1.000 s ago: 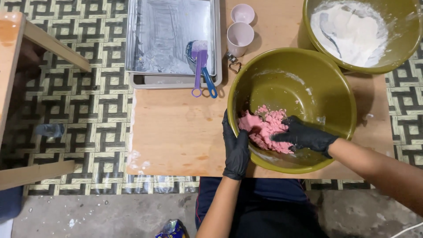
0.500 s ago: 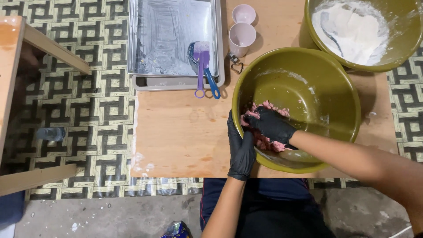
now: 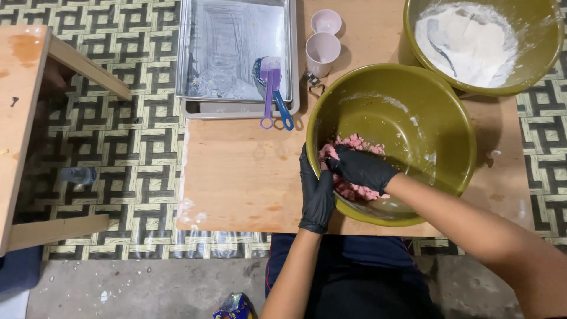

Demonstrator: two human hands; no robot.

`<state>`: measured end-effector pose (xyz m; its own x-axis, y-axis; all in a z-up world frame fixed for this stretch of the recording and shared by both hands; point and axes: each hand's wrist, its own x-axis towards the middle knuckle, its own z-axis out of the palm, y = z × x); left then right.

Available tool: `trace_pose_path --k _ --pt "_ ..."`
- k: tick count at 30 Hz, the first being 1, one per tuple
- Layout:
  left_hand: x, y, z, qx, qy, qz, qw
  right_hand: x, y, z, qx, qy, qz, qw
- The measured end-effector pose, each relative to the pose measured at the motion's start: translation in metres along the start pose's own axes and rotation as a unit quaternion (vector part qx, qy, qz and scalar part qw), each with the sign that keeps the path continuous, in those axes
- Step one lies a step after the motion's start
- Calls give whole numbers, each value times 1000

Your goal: Mixing and kneading pink dough in a bowl on a production table.

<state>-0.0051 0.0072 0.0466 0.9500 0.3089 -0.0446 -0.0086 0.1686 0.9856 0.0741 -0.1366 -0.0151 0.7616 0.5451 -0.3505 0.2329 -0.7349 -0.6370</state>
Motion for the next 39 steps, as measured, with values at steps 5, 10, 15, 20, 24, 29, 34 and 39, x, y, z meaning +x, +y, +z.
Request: trace_pose_path --k 5,10,15,20,24,29,34,39 --pt "4 -46 -5 -69 9 -13 997 -28 -65 -82 -70 -145 5 987" --pt "9 -50 -2 -99 15 -34 994 -44 -29 -60 -265 -187 -103 940" --pt "10 -45 0 -25 18 -43 999 -29 -9 -17 -444 171 -344 810" --pt "13 7 9 -25 32 -64 997 -7 4 -10 -387 187 -327 841" --pt "11 -10 7 -38 41 -83 995 18 14 2 -328 198 -229 895" --pt "11 -29 1 -57 26 -71 996 24 18 7 -174 186 -225 941" --pt "7 -16 -1 -37 -6 -19 999 36 53 30 -410 221 -218 858" --pt "14 -57 -6 -45 -24 -19 999 -1 22 16 -316 17 -14 948"
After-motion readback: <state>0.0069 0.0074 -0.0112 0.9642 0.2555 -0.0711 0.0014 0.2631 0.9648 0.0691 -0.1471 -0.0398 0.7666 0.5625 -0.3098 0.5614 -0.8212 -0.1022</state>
